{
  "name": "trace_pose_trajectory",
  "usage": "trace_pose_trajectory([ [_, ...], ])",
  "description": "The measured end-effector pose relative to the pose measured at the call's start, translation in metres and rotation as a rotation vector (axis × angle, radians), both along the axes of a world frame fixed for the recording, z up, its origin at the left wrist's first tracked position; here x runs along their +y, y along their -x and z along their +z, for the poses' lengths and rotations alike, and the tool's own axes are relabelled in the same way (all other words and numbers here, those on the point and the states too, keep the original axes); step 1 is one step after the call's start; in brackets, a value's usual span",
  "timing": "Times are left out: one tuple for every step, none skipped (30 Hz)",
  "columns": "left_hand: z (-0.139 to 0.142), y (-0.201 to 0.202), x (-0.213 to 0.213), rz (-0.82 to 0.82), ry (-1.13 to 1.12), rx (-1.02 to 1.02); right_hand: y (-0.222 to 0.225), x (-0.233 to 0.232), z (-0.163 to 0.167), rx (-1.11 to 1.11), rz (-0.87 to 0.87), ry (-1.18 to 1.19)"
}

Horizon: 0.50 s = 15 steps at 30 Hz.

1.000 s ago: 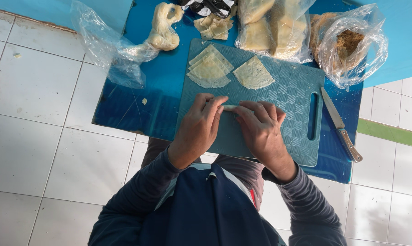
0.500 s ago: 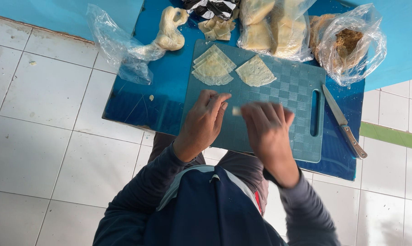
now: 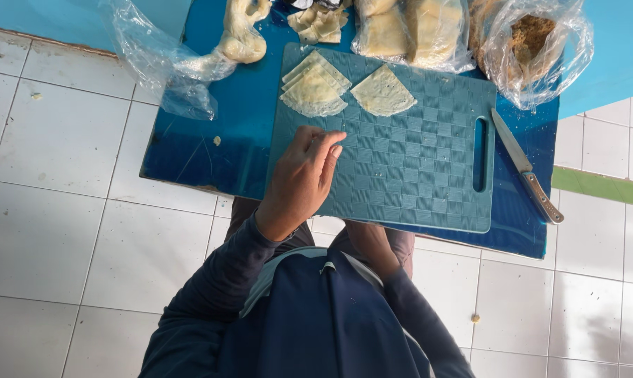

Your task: The person sits at a small table and folds filled pastry triangles. They take a thin dough wrapper, place a scoop of brown filling from a plastic bag onto it, fold the wrapper over into a triangle, press the edges closed, and stack the finished pastries on the cutting board with previously folded ones.

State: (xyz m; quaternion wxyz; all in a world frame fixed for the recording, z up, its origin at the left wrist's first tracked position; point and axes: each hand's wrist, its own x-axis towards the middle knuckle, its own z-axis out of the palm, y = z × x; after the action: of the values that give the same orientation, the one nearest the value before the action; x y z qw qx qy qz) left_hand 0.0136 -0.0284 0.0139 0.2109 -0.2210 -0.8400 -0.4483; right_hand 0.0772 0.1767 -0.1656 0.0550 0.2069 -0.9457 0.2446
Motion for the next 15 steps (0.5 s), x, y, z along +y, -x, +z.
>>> trace_pose_trajectory([
  [-0.001,0.000,0.000,0.000,0.000,0.001,0.004,0.000,-0.011,0.064,-0.008,-0.096],
  [-0.001,0.000,0.000,0.000,0.001,0.005,0.011,-0.003,-0.009,0.130,-0.016,-0.191],
  [-0.001,0.000,0.000,-0.006,0.008,0.003,0.014,-0.004,-0.008,0.200,-0.025,-0.286],
  [0.000,0.001,-0.001,-0.011,0.015,0.004,0.014,-0.001,-0.008,0.137,-0.036,-0.258],
  [0.000,0.000,-0.002,-0.014,0.021,0.001,0.009,0.006,-0.005,0.072,-0.044,-0.230],
  [0.001,-0.003,-0.002,-0.011,0.020,-0.006,0.001,0.009,0.010,0.001,-0.052,-0.203],
  [0.002,-0.004,-0.002,-0.009,0.019,-0.007,-0.007,0.015,0.032,-0.058,0.056,-0.207],
  [0.004,-0.002,-0.002,-0.007,0.017,0.000,-0.013,0.020,0.059,-0.110,0.164,-0.213],
  [0.006,-0.001,-0.002,-0.008,0.007,-0.001,-0.024,0.029,0.091,-0.228,0.217,-0.009],
  [0.007,-0.003,-0.001,-0.012,-0.004,-0.009,-0.040,0.040,0.128,-0.350,0.268,0.197],
  [0.008,-0.003,0.000,-0.017,-0.016,-0.017,-0.046,0.050,0.162,-0.402,0.315,0.186],
  [0.009,-0.003,0.000,-0.019,-0.018,-0.019,-0.048,0.057,0.193,-0.452,0.362,0.174],
  [0.009,-0.003,0.000,-0.021,-0.019,-0.022,-0.046,0.058,0.217,-0.297,0.363,0.119],
  [0.010,-0.003,0.000,-0.022,-0.020,-0.027,-0.038,0.061,0.237,-0.144,0.363,0.063],
  [0.010,-0.003,0.000,-0.020,-0.017,-0.033,-0.027,0.061,0.253,0.009,0.362,0.005],
])
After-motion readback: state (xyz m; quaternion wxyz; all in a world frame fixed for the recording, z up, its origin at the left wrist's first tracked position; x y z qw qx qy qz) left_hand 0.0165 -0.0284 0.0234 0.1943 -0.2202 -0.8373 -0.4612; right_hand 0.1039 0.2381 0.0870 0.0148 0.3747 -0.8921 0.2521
